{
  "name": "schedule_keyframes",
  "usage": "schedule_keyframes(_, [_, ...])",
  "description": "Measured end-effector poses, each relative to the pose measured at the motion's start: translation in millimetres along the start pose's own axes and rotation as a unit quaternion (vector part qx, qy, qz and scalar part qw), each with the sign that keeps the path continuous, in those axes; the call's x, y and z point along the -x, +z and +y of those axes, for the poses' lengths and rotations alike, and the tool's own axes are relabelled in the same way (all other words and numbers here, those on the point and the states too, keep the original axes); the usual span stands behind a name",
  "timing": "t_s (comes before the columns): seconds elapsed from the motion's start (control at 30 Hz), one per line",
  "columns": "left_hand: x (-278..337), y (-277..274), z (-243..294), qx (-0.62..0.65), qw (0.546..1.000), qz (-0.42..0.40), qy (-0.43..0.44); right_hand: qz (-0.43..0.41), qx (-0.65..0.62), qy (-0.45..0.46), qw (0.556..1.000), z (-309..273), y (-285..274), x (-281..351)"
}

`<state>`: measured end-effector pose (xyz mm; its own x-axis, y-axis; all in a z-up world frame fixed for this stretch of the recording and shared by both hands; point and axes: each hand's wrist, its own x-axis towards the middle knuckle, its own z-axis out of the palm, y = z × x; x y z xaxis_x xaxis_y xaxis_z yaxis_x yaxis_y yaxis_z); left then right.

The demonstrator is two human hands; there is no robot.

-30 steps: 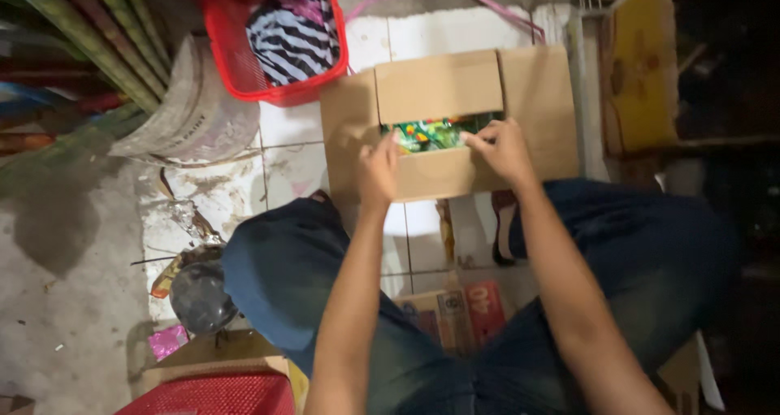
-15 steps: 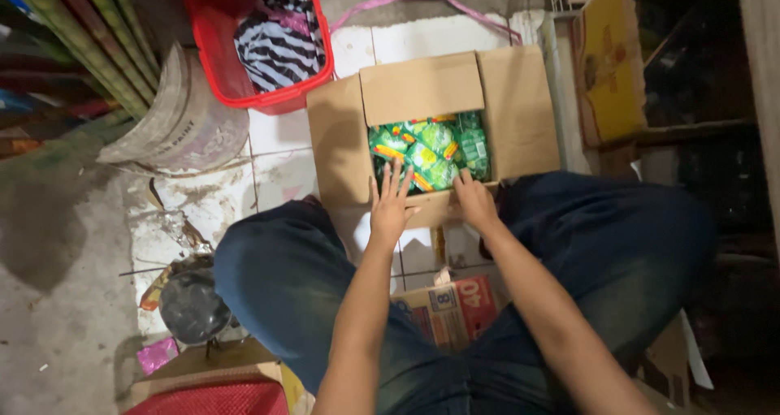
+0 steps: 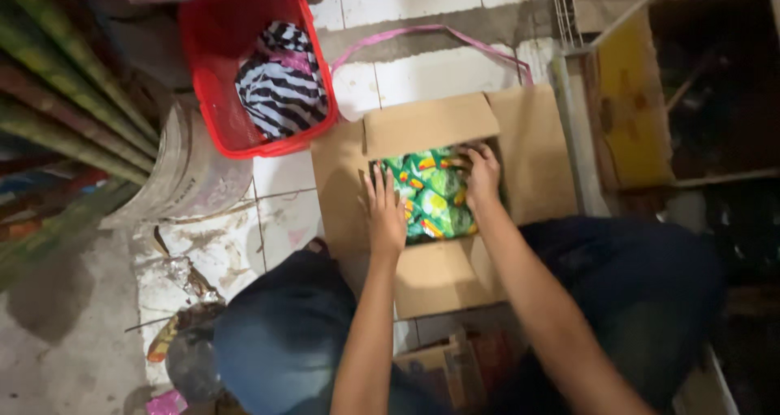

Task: The person takes dish soap packets out of a cardboard box and organizes them into rows on a wooden shelf.

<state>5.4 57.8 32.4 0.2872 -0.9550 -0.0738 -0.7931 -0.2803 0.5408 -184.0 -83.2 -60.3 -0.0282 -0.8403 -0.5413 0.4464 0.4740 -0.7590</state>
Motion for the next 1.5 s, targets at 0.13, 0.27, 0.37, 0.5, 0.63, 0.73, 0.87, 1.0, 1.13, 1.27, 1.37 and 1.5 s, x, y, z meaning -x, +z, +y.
schedule_keyframes(0.13, [-14, 9, 7, -0.003, 1.000, -0.004, -0.023, -0.038, 0.347, -0.273, 0.896, -31, 44, -2])
schedule_keyframes(0.27, [-1, 28, -5, -0.013, 1.000, -0.001, -0.018, -0.097, 0.669, -0.378, 0.633, -49, 79, -27])
schedule_keyframes(0.37, [1, 46, -16, 0.038, 0.999, 0.022, 0.005, -0.137, 0.756, -0.316, 0.557, -52, 81, -49])
schedule_keyframes(0.5, [2, 59, -25, 0.020, 0.999, 0.043, 0.012, -0.189, 0.753, -0.220, 0.590, -51, 85, -82])
schedule_keyframes(0.63, [4, 63, -26, -0.044, 0.999, 0.017, 0.003, -0.166, 0.727, -0.247, 0.618, -41, 59, -58])
schedule_keyframes(0.73, [3, 60, -27, 0.044, 0.998, 0.023, 0.033, -0.145, 0.740, -0.152, 0.639, -12, 19, 11])
schedule_keyframes(0.87, [14, 65, -25, -0.042, 0.997, -0.060, -0.010, -0.163, 0.723, -0.174, 0.648, 14, -28, 79])
schedule_keyframes(1.0, [23, 74, -15, 0.058, 0.997, -0.035, 0.024, -0.177, 0.667, -0.227, 0.687, 16, -52, 91])
schedule_keyframes(1.13, [26, 64, 8, -0.037, 0.996, -0.080, -0.019, -0.117, 0.687, -0.256, 0.670, 12, -80, 101])
schedule_keyframes(1.27, [33, 22, 50, -0.019, 0.990, -0.142, 0.006, -0.094, 0.643, -0.255, 0.716, 13, -102, 108])
schedule_keyframes(1.37, [29, -23, 81, -0.097, 0.968, -0.228, 0.043, -0.084, 0.637, -0.273, 0.716, 17, -96, 105])
schedule_keyframes(1.5, [16, -84, 97, -0.129, 0.954, -0.208, 0.174, -0.096, 0.596, -0.286, 0.744, 4, -69, 96])
